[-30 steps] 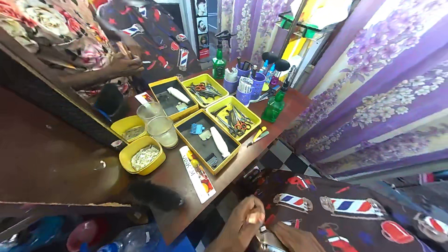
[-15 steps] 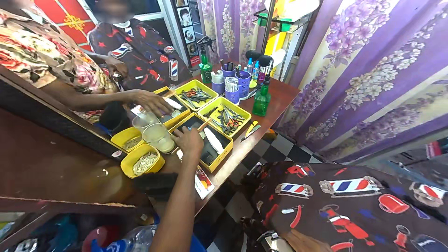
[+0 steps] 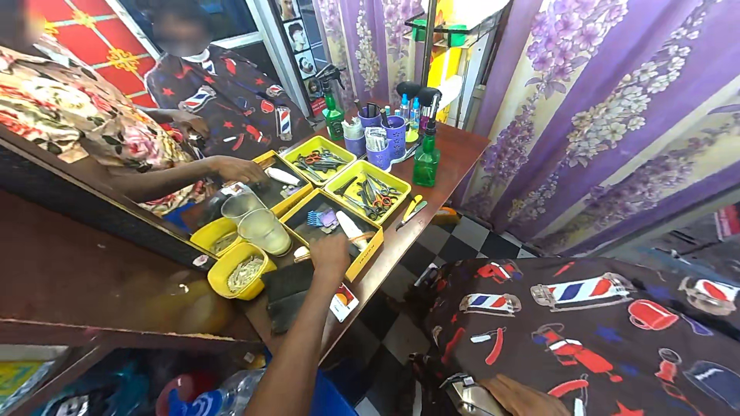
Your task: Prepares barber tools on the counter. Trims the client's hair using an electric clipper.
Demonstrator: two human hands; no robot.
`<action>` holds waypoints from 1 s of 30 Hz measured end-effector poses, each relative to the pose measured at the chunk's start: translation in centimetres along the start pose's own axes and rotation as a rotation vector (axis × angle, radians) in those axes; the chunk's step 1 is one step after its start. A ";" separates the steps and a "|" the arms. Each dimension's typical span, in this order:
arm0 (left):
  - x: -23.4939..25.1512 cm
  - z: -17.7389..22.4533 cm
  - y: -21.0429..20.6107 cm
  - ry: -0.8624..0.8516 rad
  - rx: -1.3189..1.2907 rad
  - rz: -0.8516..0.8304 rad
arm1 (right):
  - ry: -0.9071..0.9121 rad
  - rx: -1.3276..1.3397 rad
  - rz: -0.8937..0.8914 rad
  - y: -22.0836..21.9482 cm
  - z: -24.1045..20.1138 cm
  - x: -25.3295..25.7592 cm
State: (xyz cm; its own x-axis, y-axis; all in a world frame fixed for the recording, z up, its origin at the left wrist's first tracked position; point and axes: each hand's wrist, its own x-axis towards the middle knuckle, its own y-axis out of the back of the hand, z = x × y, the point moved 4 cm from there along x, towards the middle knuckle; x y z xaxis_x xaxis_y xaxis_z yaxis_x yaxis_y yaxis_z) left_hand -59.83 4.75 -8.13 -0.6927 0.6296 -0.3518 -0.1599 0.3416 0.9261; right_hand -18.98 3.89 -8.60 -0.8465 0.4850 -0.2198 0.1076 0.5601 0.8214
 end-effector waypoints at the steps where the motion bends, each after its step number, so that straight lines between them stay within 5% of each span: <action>1: 0.1 0.0 0.0 0.003 -0.004 0.012 | -0.005 0.002 0.010 0.1 -0.1 -0.1; 13: 0.1 -0.6 0.4 0.016 -0.016 -0.025 | -0.044 0.018 0.080 0.0 0.6 -3.8; 18: -5.6 -0.6 4.5 -0.044 -0.319 0.332 | -0.262 0.250 0.245 -0.3 2.1 -7.3; 21: -12.4 4.0 5.9 -0.336 -0.594 0.502 | -0.450 0.599 0.321 -0.3 2.5 -9.5; 26: -21.2 17.0 1.1 -0.795 -0.874 0.298 | -0.479 0.734 0.426 3.0 0.8 -12.7; 30: -26.7 23.2 0.0 -1.021 -1.123 0.052 | -0.580 0.749 0.480 4.2 0.9 -15.8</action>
State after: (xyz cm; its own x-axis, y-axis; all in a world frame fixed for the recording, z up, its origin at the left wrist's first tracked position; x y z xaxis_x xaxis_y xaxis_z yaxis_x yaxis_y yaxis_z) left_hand -25.00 4.17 -1.93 -0.0209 0.9835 0.1799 -0.9143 -0.0915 0.3944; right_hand -4.72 -0.83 -2.13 -0.2734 0.9004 -0.3385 0.8252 0.4003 0.3985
